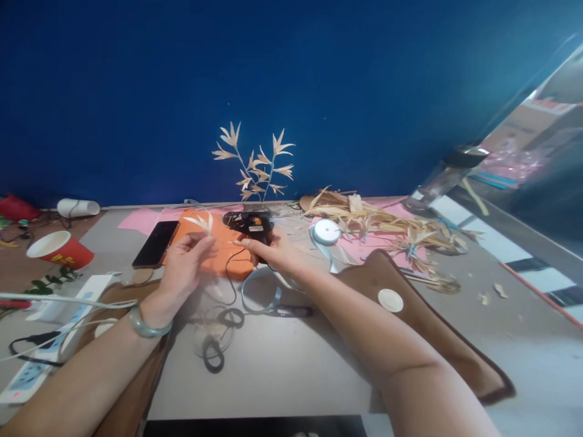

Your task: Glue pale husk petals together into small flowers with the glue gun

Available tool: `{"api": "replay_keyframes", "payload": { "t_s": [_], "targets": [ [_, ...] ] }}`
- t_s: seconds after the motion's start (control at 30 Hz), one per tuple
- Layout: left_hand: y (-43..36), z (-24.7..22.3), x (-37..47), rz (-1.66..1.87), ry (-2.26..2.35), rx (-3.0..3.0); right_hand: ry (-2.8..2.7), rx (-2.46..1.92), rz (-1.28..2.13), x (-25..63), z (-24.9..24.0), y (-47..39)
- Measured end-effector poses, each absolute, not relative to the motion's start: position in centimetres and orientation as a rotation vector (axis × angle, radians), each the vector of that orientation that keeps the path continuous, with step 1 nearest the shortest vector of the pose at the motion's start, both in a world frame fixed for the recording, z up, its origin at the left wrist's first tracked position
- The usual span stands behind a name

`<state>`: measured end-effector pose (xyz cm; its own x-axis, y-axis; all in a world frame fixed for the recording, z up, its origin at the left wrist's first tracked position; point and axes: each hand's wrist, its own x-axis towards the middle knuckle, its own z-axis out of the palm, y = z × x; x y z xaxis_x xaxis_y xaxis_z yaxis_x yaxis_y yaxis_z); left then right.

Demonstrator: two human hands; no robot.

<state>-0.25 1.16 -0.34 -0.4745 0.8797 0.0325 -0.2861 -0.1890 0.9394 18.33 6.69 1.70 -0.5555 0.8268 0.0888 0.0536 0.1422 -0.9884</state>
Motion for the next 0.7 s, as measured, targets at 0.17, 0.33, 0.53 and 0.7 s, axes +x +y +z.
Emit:
{"api": "replay_keyframes", "payload": {
  "t_s": [0.17, 0.33, 0.53, 0.7],
  "targets": [
    [1.0, -0.3, -0.2, 1.788, 1.231, 0.835, -1.974, -0.821, 1.246, 18.2, 1.9, 5.8],
    [1.0, -0.5, -0.3, 1.774, 1.231, 0.875, -2.159, -0.796, 0.854, 17.9, 1.1, 5.6],
    [0.8, -0.5, -0.3, 1.739, 1.239, 0.909, -2.229, -0.826, 0.706, 17.9, 1.0, 5.6],
    [0.7, -0.2, -0.2, 1.715, 1.251, 0.904, -2.246, -0.815, 0.687, 17.9, 1.2, 5.4]
  ]
}}
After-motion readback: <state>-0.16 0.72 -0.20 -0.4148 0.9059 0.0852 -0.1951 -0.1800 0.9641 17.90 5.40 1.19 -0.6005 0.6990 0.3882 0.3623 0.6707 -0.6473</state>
